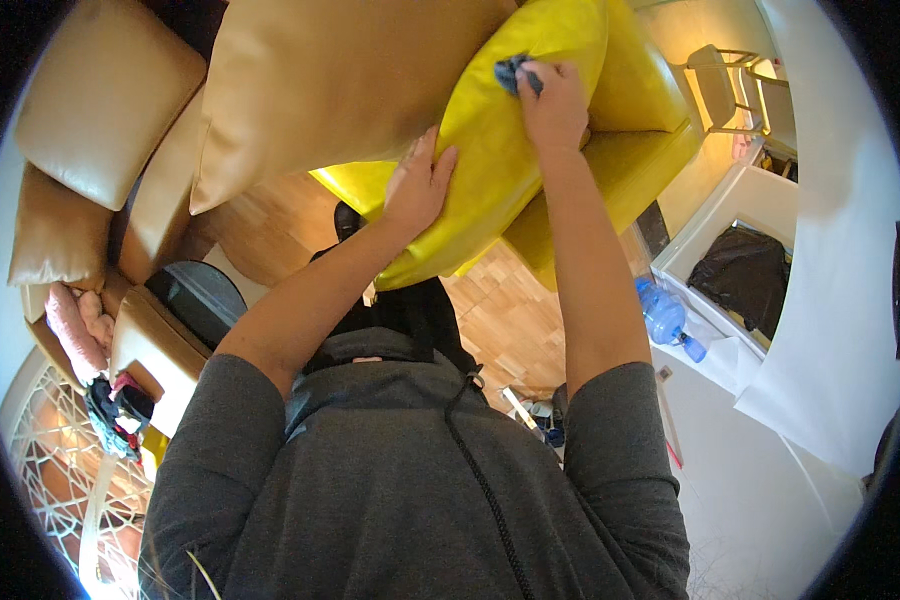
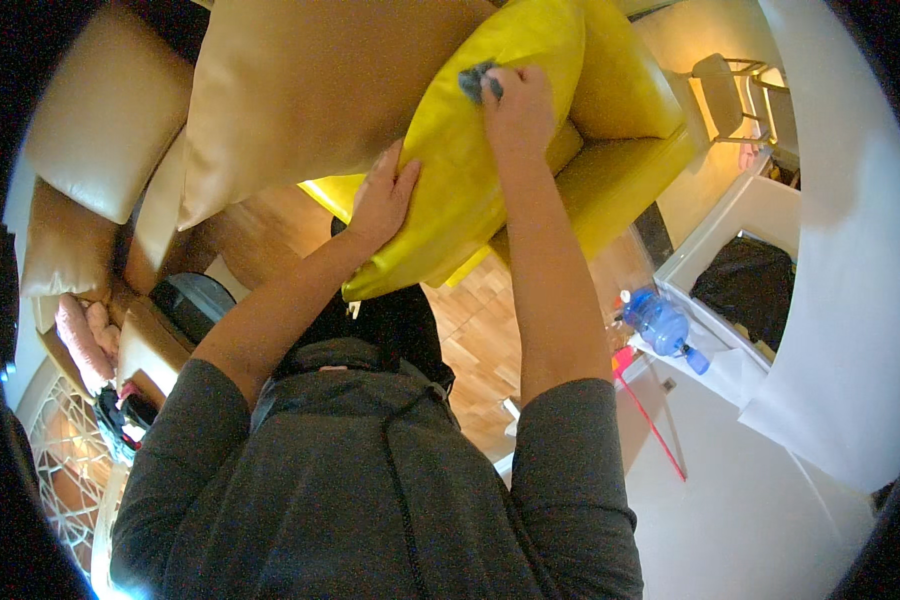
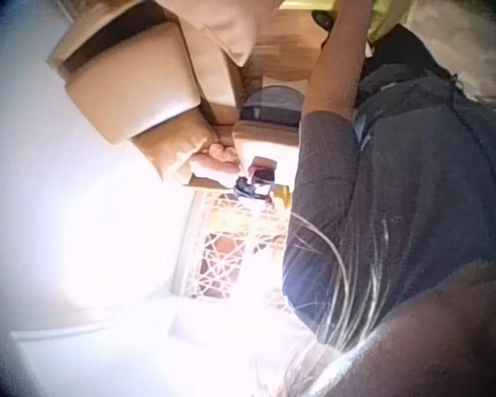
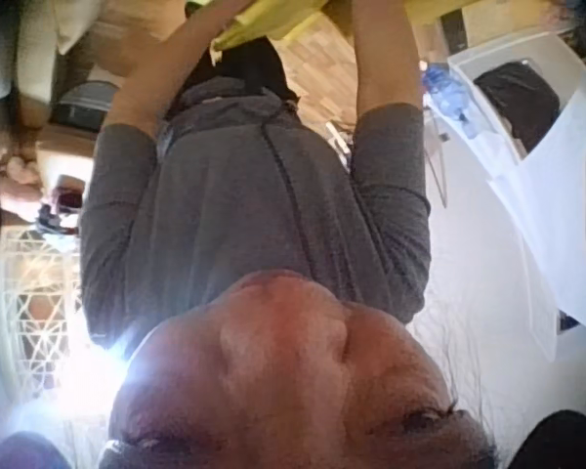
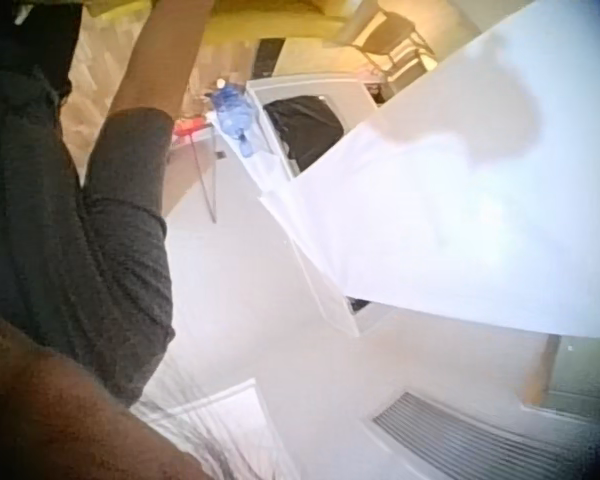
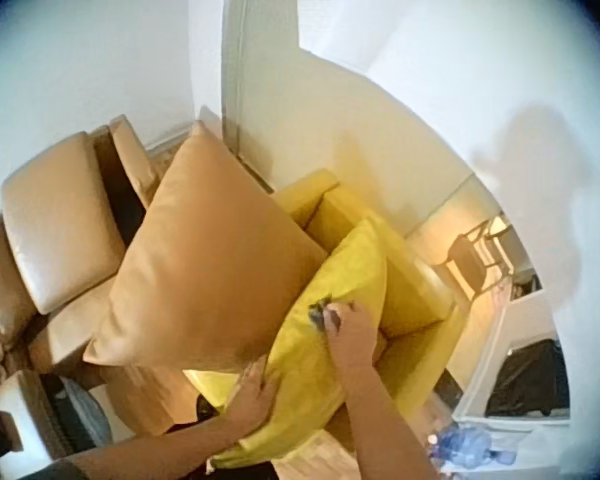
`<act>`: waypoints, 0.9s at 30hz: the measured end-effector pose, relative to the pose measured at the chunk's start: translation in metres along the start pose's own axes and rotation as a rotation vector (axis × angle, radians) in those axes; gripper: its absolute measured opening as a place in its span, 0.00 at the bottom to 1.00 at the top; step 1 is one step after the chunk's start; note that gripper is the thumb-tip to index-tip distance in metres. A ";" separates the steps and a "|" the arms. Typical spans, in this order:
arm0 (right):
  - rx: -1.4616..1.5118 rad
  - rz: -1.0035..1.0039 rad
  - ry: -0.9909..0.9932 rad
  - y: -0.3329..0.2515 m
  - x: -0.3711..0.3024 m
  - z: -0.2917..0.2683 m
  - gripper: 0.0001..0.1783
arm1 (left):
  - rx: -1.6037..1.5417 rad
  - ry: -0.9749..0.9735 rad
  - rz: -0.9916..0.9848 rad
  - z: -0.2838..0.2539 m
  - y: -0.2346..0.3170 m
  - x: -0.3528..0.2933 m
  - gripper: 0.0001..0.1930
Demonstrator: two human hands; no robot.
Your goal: The person wipes the surface of a yellow sofa and its cushions with a dark cloth. They then move to a beige sofa and continue wiping the armrest and seat cushions. The person handles the cushions by lifting and repositioning them while cleaning.
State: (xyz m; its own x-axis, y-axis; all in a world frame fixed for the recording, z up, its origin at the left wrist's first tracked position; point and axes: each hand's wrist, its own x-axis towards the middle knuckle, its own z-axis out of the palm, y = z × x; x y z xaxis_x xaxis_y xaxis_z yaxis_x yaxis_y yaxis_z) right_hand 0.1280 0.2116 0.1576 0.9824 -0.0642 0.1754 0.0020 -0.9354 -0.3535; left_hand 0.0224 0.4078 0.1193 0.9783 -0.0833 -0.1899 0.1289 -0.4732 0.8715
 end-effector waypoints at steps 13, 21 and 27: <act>0.147 0.065 0.087 -0.018 0.014 -0.016 0.08 | 0.076 -0.137 -0.129 -0.012 0.002 -0.031 0.22; 0.260 -0.068 -0.130 -0.036 -0.054 0.013 0.07 | 0.058 -0.183 -0.134 -0.021 -0.023 -0.024 0.23; 0.199 -0.054 0.107 -0.019 0.020 -0.003 0.10 | 0.205 -0.047 0.266 -0.017 0.006 -0.007 0.29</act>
State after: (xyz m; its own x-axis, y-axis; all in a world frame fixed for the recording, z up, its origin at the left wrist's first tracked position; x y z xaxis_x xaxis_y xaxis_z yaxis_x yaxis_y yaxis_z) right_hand 0.1471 0.2268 0.1707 0.9546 -0.0619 0.2914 0.1014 -0.8524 -0.5130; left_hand 0.0191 0.4205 0.1337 0.9640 -0.2659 0.0073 -0.1701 -0.5951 0.7854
